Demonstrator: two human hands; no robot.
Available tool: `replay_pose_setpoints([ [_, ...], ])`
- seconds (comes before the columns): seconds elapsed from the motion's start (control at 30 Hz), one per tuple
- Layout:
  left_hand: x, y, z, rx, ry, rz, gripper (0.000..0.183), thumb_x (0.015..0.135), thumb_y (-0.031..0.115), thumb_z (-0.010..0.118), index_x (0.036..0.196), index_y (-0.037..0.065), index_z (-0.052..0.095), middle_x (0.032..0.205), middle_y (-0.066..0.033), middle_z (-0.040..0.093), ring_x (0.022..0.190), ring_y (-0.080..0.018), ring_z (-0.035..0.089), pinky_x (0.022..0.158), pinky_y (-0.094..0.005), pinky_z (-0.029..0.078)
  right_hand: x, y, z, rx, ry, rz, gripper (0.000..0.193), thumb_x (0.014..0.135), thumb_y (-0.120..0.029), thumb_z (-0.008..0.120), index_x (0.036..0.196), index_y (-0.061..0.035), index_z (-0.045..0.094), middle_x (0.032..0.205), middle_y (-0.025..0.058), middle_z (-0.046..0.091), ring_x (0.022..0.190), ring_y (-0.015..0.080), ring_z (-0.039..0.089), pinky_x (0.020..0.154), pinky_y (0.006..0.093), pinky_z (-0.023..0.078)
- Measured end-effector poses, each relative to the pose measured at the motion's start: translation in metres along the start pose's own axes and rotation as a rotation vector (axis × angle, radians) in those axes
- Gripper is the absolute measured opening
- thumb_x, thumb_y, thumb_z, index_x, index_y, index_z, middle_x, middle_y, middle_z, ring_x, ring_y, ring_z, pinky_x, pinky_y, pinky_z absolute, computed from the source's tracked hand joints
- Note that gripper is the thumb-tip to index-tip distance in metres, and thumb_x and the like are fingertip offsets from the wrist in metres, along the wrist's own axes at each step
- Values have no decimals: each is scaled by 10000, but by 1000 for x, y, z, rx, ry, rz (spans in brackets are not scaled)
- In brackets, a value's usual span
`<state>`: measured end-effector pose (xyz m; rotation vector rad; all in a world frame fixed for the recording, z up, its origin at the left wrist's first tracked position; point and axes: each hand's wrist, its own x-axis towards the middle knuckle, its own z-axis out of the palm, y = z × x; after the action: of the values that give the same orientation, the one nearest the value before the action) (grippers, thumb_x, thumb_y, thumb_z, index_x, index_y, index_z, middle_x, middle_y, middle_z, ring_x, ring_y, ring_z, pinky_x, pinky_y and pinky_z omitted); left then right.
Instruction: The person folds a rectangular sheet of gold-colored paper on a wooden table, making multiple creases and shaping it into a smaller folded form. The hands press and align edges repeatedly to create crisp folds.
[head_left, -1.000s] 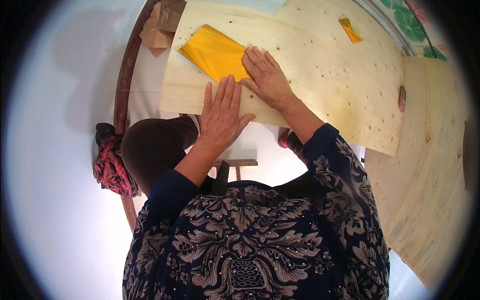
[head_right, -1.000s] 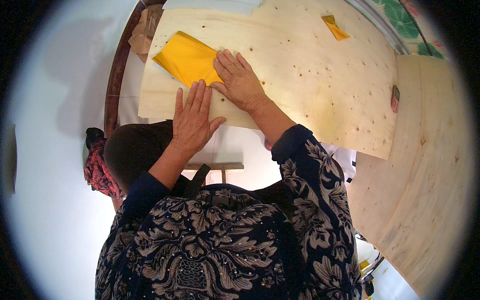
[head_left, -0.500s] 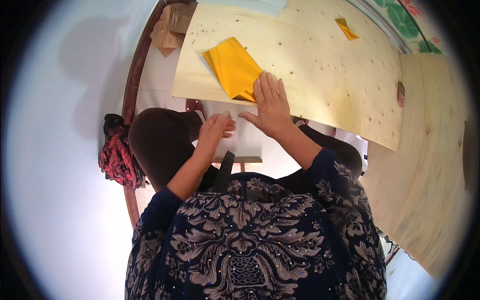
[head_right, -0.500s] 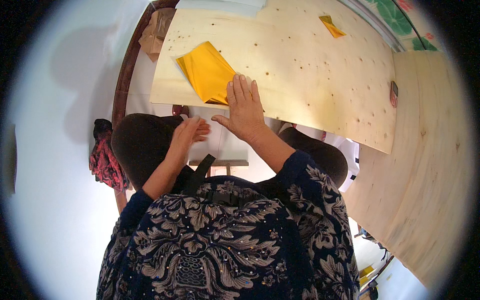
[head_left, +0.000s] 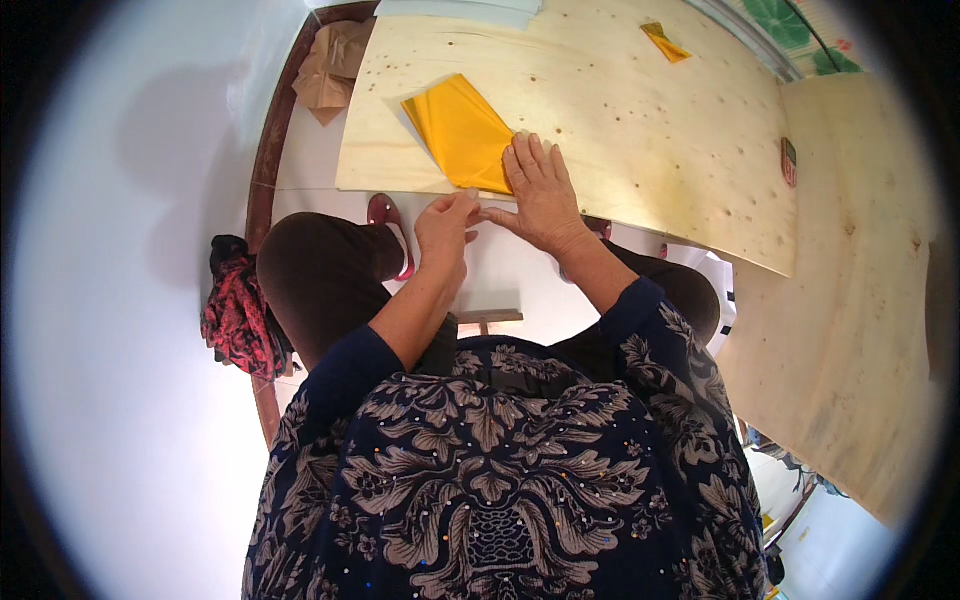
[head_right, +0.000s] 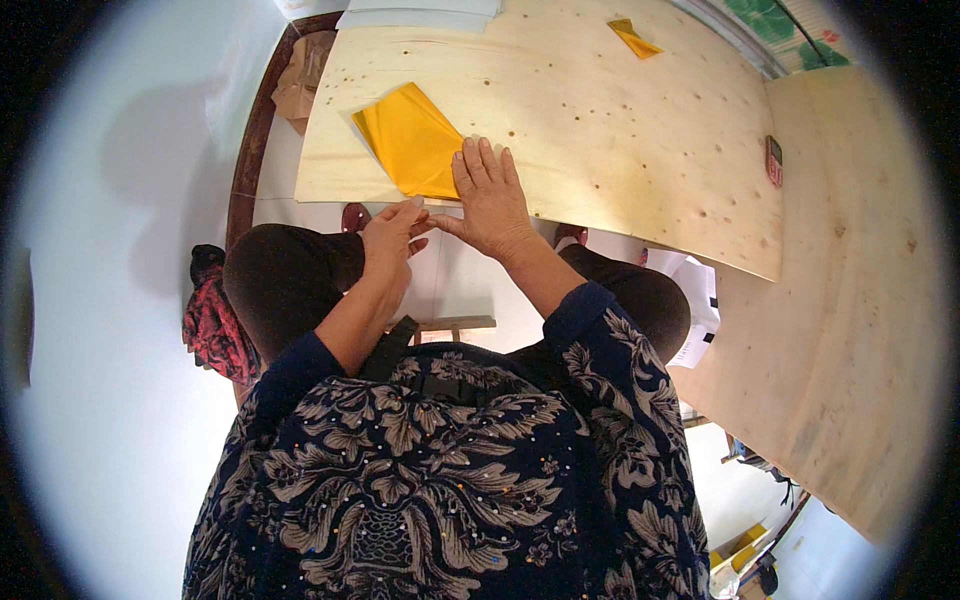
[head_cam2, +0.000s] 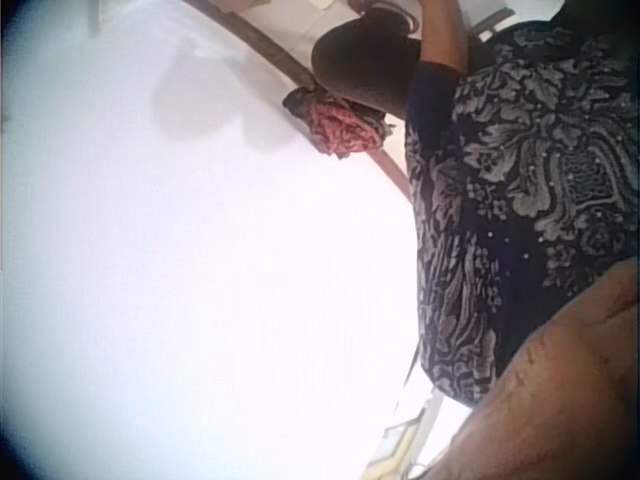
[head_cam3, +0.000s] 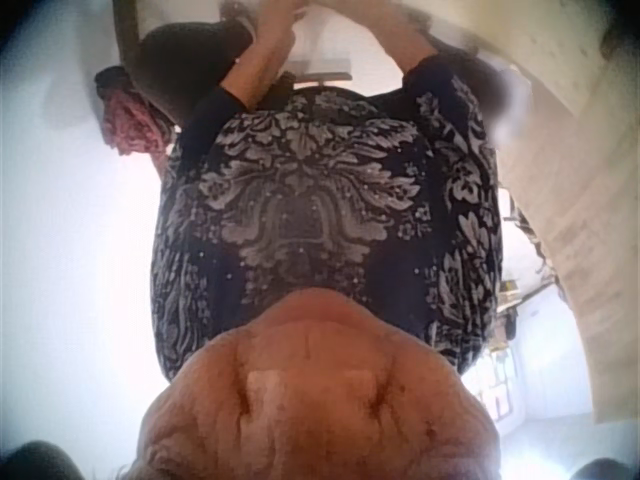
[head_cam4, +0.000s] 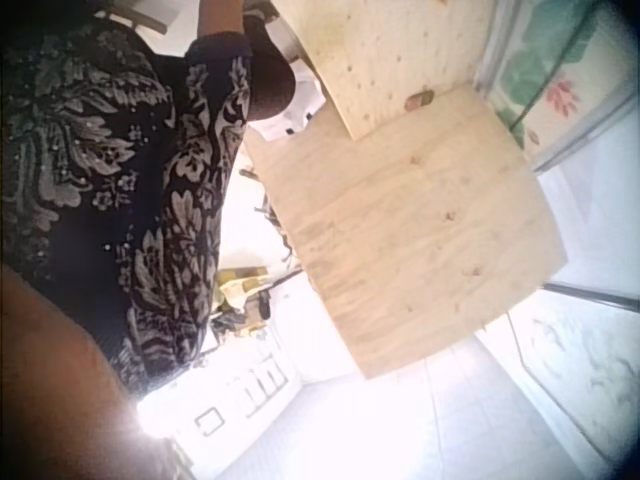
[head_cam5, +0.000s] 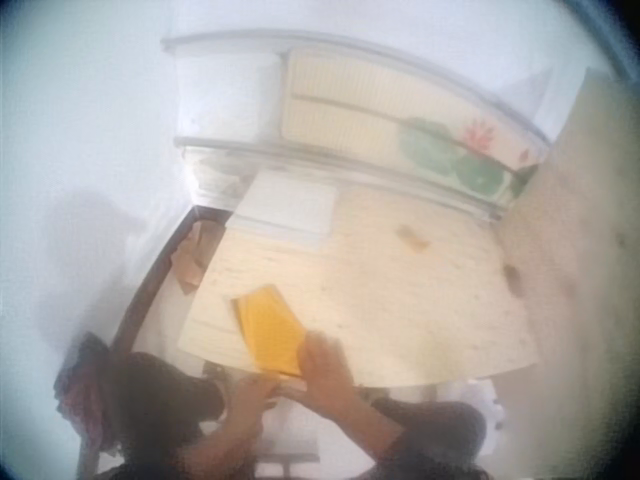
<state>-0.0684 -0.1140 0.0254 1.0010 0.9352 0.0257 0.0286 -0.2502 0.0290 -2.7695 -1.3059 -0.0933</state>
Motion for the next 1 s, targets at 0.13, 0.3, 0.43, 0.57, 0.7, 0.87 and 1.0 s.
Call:
replay_pose_setpoints([
  [0.13, -2, 12, -23, 593, 107, 658, 310, 886, 166, 693, 1157, 42, 606, 1048, -87, 668, 963, -225, 656, 827, -378, 495, 6, 10, 4, -18, 28, -56, 1047, 809, -768, 501, 1462, 41, 374, 1565, 219, 282, 1479, 354, 199, 1203, 513, 102],
  [0.3, 4, 22, -27, 1471, -267, 1408, 559, 831, 151, 684, 1336, 3, 494, 1461, -169, 439, 1389, -315, 386, 1159, -443, 284, 28, 27, 8, 13, 54, -181, 1075, 800, -790, 475, 1470, 43, 359, 1564, 229, 279, 1480, 354, 193, 1210, 502, 82],
  [0.43, 16, 25, -12, 1721, -324, 1327, 605, 877, 245, 648, 1398, 19, 440, 1505, -166, 390, 1432, -301, 326, 1200, -447, 195, 35, 32, 6, 51, -5, -189, 1061, 800, -772, 484, 1475, 37, 353, 1562, 231, 282, 1478, 353, 202, 1213, 499, 76],
  [0.57, 15, 25, -10, 1680, -376, 1165, 661, 889, 339, 638, 1422, 19, 414, 1511, -172, 389, 1437, -307, 320, 1202, -472, 174, 18, 21, -9, 134, 91, -220, 930, 799, -595, 626, 1440, 40, 396, 1538, 242, 320, 1467, 358, 240, 1207, 514, 127],
  [0.7, 11, 27, -12, 1631, -407, 1199, 754, 844, 397, 679, 1431, 0, 420, 1523, -189, 377, 1438, -320, 325, 1193, -493, 188, -18, -8, -12, 188, 113, -141, 810, 810, -449, 670, 1400, 51, 431, 1507, 253, 360, 1449, 367, 281, 1197, 524, 170],
  [0.87, 9, 32, -9, 1614, -420, 1212, 809, 769, 340, 768, 1420, -8, 437, 1518, -181, 390, 1432, -315, 343, 1178, -489, 230, -28, -14, 8, 246, 79, 16, 732, 889, -452, 606, 1392, 58, 453, 1510, 257, 354, 1458, 362, 261, 1208, 495, 136],
  [1.0, 7, 30, -7, 1635, -384, 1193, 816, 743, 327, 794, 1408, -1, 453, 1495, -186, 419, 1417, -315, 368, 1168, -476, 254, -40, 6, 6, 272, 72, 99, 723, 871, -399, 651, 1409, 33, 437, 1544, 215, 329, 1463, 327, 271, 1204, 472, 167],
])
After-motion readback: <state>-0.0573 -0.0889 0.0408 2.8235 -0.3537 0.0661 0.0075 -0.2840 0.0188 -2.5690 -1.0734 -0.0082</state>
